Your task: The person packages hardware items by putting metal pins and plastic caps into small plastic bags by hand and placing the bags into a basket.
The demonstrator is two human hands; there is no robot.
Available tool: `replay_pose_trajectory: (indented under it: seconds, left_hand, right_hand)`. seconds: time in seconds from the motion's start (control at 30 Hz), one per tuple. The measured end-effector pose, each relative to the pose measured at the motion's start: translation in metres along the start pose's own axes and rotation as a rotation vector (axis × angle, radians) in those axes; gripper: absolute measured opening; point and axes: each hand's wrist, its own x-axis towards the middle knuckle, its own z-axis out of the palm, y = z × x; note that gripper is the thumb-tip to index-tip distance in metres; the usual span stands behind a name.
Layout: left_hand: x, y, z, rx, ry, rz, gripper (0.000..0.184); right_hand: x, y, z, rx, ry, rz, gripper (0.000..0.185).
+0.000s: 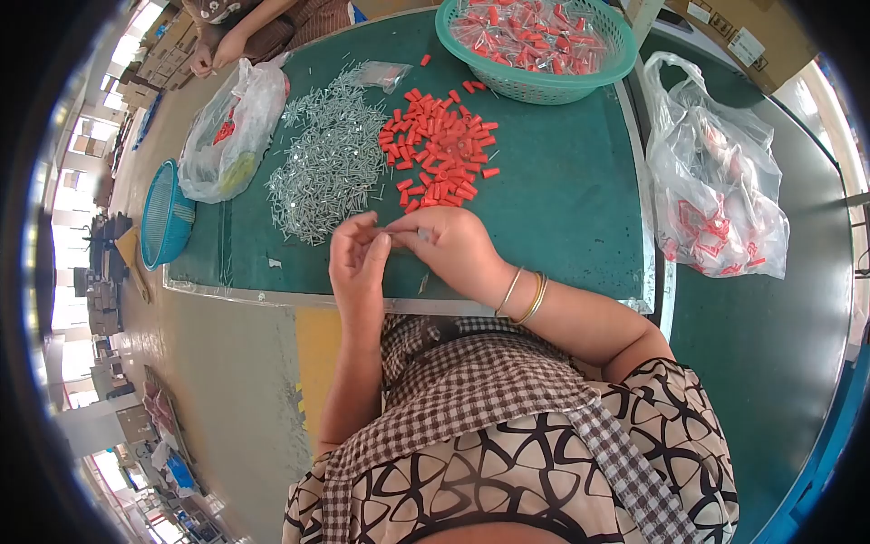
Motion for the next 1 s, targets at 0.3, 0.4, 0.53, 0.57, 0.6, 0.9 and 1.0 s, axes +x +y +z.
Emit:
replay_pose_trajectory:
  seconds: [0.3, 0.4, 0.53, 0.57, 0.6, 0.9, 1.0]
  left_hand:
    - [0.003, 0.004, -0.019, 0.19, -0.105, -0.139, 0.012]
    - [0.003, 0.007, -0.021, 0.146, -0.124, -0.149, 0.01]
    - [0.002, 0.002, -0.018, 0.085, -0.128, -0.149, 0.008]
    - [0.002, 0.002, -0.017, 0.114, -0.131, -0.131, 0.007]
    - [0.001, 0.001, -0.017, 0.105, -0.134, -0.126, 0.008]
    - [0.003, 0.001, -0.012, 0.12, -0.145, -0.127, 0.008]
    - [0.006, 0.005, -0.016, 0.17, -0.133, -0.08, 0.008]
  right_hand:
    - [0.002, -0.008, 0.001, 0.381, -0.095, 0.424, 0.014]
    - [0.002, -0.011, -0.003, 0.292, -0.151, 0.439, 0.012]
    - [0.001, -0.007, -0.001, 0.31, -0.189, 0.438, 0.012]
    - [0.001, -0.009, -0.002, 0.292, -0.195, 0.443, 0.014]
    - [0.001, -0.011, -0.002, 0.278, -0.189, 0.418, 0.015]
    - [-0.001, -0.005, 0.0, 0.292, -0.15, 0.315, 0.019]
    - [0.001, -0.011, -0.003, 0.451, -0.188, 0.397, 0.023]
